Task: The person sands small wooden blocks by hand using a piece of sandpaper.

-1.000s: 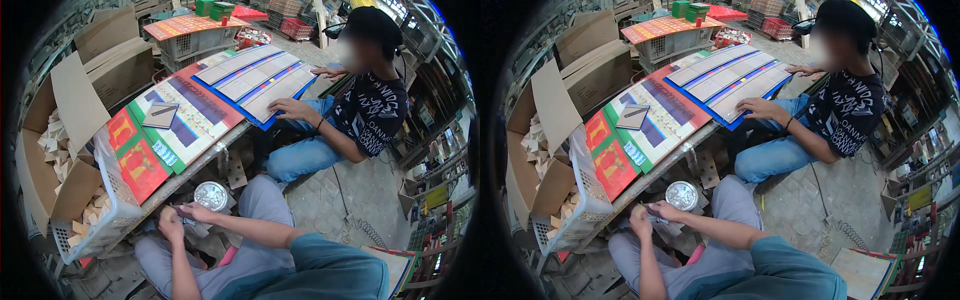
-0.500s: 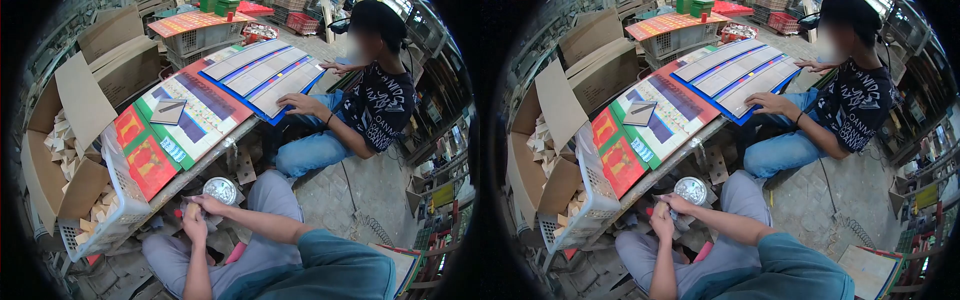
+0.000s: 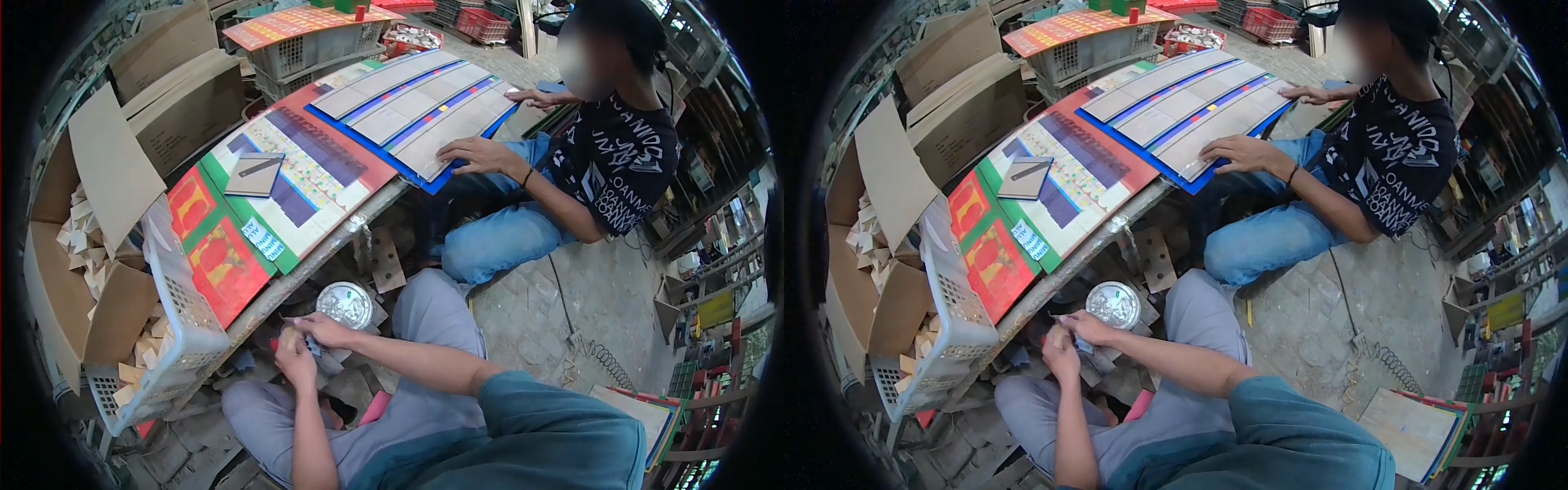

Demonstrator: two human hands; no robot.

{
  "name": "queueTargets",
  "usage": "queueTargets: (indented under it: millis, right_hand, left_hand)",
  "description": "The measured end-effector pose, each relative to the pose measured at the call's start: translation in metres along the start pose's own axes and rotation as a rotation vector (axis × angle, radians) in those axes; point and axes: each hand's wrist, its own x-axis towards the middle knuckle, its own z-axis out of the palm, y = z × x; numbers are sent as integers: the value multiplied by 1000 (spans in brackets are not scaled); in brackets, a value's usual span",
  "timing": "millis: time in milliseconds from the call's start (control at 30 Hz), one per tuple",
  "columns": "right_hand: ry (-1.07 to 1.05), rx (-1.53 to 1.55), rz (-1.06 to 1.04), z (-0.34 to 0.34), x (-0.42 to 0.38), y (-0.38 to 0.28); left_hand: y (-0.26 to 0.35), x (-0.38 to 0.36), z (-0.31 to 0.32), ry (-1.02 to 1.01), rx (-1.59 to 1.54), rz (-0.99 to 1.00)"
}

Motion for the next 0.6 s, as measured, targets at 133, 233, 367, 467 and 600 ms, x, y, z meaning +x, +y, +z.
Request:
queueTargets:
  millis: [133,233,367,467,600]
  right_hand:
    - [-20,-59,-34,9,-1,-6]
    - [5,-33,-83,13,-4,-11]
    - [47,-26,70,5,-3,-13]
    - [-31,36,-63,10,4,2]
    - [-46,-63,-128,16,1,10]
  left_hand:
    - [-18,21,-7,78,-43,-145]
    - [-8,13,-6,92,-84,-153]
    - [27,-3,-1,91,-87,-36]
    - [-7,14,-5,105,-63,-71]
    - [-17,17,-8,156,-72,-151]
